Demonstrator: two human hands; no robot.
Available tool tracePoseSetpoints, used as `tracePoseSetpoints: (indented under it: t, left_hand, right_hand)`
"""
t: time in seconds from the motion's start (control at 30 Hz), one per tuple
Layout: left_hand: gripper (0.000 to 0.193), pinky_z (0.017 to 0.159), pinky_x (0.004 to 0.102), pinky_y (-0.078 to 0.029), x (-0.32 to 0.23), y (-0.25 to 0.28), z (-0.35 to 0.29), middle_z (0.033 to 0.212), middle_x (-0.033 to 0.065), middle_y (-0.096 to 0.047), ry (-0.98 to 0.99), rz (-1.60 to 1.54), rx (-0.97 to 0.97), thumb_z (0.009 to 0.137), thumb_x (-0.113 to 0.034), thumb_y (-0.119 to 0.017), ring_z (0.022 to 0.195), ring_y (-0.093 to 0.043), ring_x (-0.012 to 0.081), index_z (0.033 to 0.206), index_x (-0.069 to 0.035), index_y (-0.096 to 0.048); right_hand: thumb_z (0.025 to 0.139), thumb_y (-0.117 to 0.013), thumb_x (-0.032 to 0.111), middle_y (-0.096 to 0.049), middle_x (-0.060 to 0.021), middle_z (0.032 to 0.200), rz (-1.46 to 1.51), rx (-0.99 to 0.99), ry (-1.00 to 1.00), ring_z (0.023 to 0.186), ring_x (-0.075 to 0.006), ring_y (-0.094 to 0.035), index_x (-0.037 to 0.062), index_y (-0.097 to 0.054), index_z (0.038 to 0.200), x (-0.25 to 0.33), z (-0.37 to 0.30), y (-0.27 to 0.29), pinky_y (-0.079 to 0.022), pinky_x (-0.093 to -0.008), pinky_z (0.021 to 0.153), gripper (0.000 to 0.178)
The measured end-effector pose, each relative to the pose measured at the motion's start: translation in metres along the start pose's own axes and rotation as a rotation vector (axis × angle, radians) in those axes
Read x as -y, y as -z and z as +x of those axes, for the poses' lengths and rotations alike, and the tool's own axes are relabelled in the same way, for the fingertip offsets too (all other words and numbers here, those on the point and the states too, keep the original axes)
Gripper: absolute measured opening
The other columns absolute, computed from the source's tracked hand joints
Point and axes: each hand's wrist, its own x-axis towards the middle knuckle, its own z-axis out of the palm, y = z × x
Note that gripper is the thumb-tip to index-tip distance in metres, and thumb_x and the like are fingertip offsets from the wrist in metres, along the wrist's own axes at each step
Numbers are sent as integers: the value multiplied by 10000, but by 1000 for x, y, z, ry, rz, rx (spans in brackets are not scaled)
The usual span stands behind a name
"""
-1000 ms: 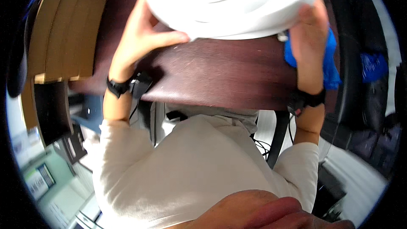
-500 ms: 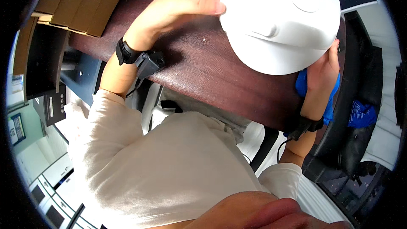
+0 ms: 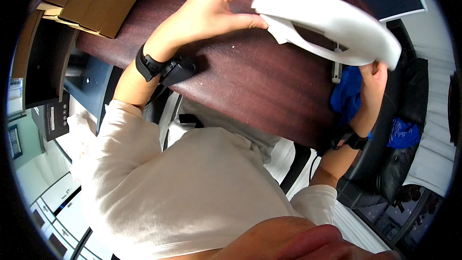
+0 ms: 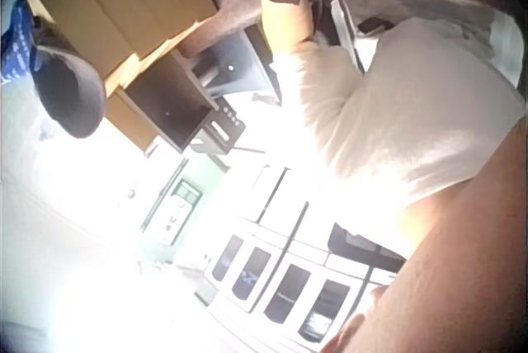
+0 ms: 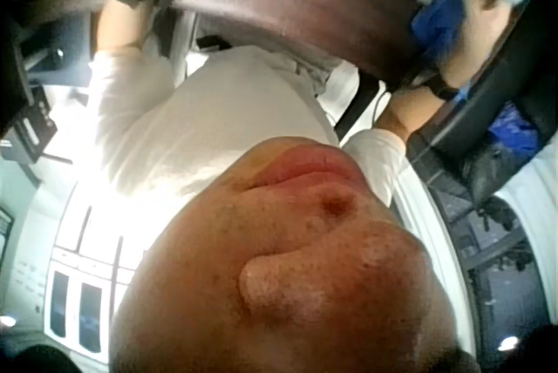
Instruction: The person uses a screwdriver to remove screws from a white circular appliance base, then wipes the interior with a blue cloth. They reattach a white plastic cover and continue to clean and inspect the device.
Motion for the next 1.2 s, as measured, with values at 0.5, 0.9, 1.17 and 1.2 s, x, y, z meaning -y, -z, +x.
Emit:
tracePoseSetpoints:
  t: [0.5, 0.9, 1.17, 1.2]
  left_hand:
    - [191, 864, 507, -482, -42, 36, -20, 962, 194, -547, -683, 532, 113, 668, -52, -635, 884, -579, 327, 837, 13, -573]
    - [275, 797, 461, -520, -74, 34, -27, 988, 167, -506, -795, 686, 42, 622, -63, -689, 928, -561, 337, 868, -21, -576]
    - [257, 769, 397, -527, -86, 35, -20, 937, 147, -556, -737, 646, 94, 620, -97, -679, 843, -584, 292, 845, -21, -582]
    - [240, 756, 373, -534, -82, 30, -18, 898, 131, -573, -756, 590, 48, 591, -89, -681, 802, -595, 271, 802, -16, -592]
  right_hand:
    - [768, -716, 217, -461, -125, 1065, -810, -184, 774, 996, -196, -537, 49, -468, 1084, 19, -33, -14, -480, -303, 811, 435]
    - [777, -706, 271, -515, -138, 1018, -856, -342, 808, 917, -216, -571, 31, -514, 1055, 38, -59, -32, -490, -317, 746, 414]
    - [789, -686, 339, -591, -105, 900, -798, -532, 953, 761, -207, -611, 35, -559, 1001, 22, -59, -25, -499, -304, 626, 391]
    - [787, -686, 336, -604, -94, 863, -763, -495, 997, 720, -203, -612, 39, -573, 973, 12, -56, -10, -494, -297, 596, 368]
